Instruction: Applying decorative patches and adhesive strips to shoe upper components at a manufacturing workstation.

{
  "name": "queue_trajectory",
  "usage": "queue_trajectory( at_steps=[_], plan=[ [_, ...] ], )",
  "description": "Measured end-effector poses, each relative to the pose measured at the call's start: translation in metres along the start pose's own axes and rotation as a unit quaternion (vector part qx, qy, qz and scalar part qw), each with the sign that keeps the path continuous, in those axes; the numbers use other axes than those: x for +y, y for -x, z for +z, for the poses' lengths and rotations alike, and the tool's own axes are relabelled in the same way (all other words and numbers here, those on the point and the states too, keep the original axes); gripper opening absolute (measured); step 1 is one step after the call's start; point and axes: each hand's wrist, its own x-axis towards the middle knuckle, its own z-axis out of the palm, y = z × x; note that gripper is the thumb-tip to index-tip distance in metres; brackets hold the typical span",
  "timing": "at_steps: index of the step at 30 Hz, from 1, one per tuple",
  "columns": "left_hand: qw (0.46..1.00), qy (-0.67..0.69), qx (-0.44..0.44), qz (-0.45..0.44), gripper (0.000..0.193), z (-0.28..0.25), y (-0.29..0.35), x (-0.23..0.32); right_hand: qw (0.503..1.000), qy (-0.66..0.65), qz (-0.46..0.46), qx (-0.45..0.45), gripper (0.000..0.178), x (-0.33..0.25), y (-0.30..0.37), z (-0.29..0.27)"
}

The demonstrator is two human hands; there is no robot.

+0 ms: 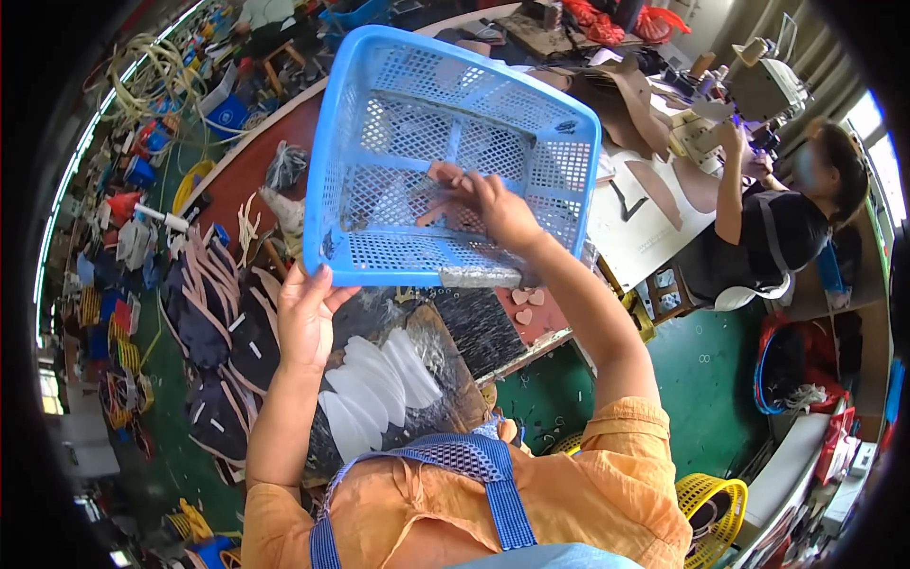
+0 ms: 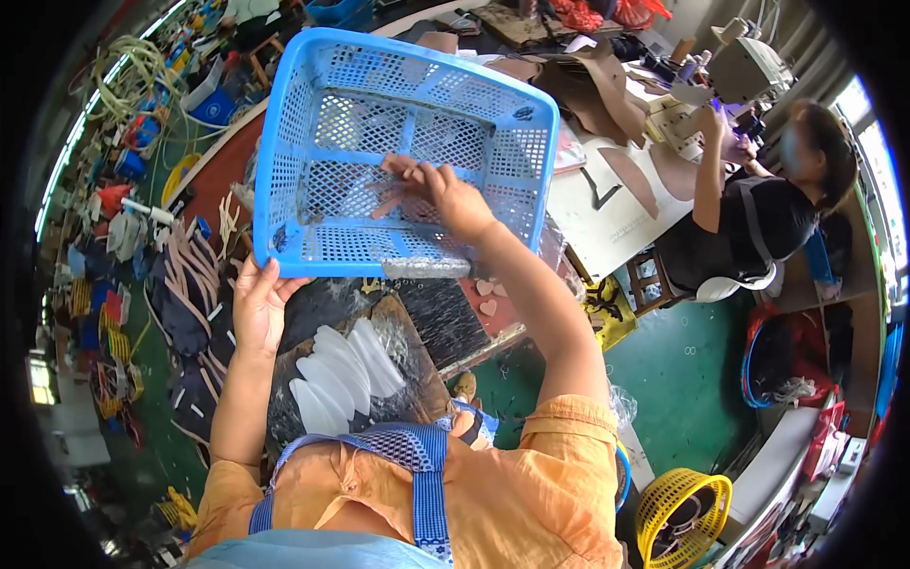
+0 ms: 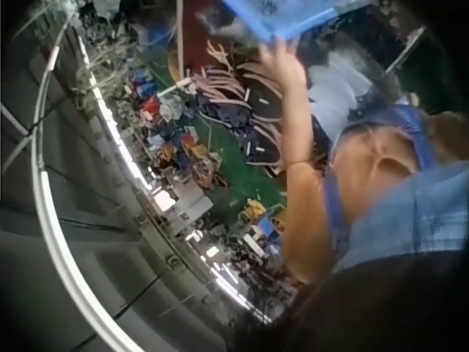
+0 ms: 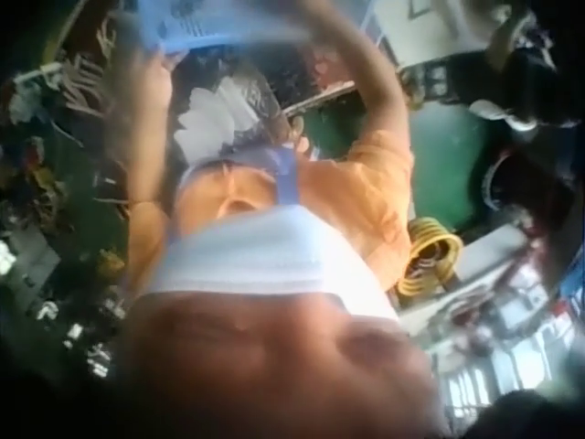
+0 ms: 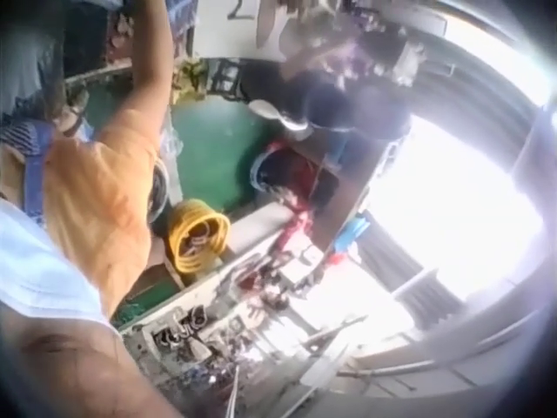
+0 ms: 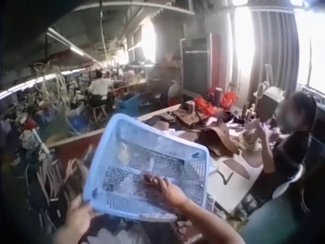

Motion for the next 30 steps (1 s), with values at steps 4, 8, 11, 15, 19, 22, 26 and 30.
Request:
queue_trajectory(
  at_steps=[4, 8, 11, 15, 19, 22, 26, 30],
  plan=[
    [0.998, -0.008, 0.06, 0.006, 0.014, -0.027, 0.004, 0.001, 0.977, -0.146, 0.04, 0.149, 0.049, -0.021, -0.03, -0.028],
    [0.993, -0.027, 0.11, 0.041, 0.015, -0.049, 0.016, 0.011, 0.957, -0.06, 0.012, 0.283, 0.057, 0.012, -0.059, -0.066],
    [0.985, -0.037, 0.152, 0.078, 0.021, -0.075, 0.044, 0.032, 0.957, 0.026, 0.022, 0.288, 0.059, 0.049, -0.074, -0.06],
    [0.966, -0.055, 0.216, 0.129, 0.026, -0.11, 0.097, 0.062, 0.979, 0.115, 0.021, 0.165, 0.06, 0.107, -0.07, -0.007],
    [0.943, -0.042, 0.283, 0.171, 0.035, -0.141, 0.142, 0.081, 0.959, 0.18, 0.181, -0.124, 0.089, 0.155, -0.048, 0.045],
    [0.928, -0.022, 0.318, 0.192, 0.039, -0.179, 0.187, 0.084, 0.961, 0.184, 0.183, -0.096, 0.084, 0.128, -0.04, 0.062],
    [0.912, 0.034, 0.349, 0.212, 0.039, -0.222, 0.21, 0.085, 0.992, 0.094, 0.063, 0.052, 0.066, 0.119, -0.019, 0.07],
    [0.875, 0.093, 0.409, 0.243, 0.037, -0.259, 0.231, 0.088, 1.0, -0.018, 0.003, 0.004, 0.056, 0.036, 0.012, 0.06]
  ],
)
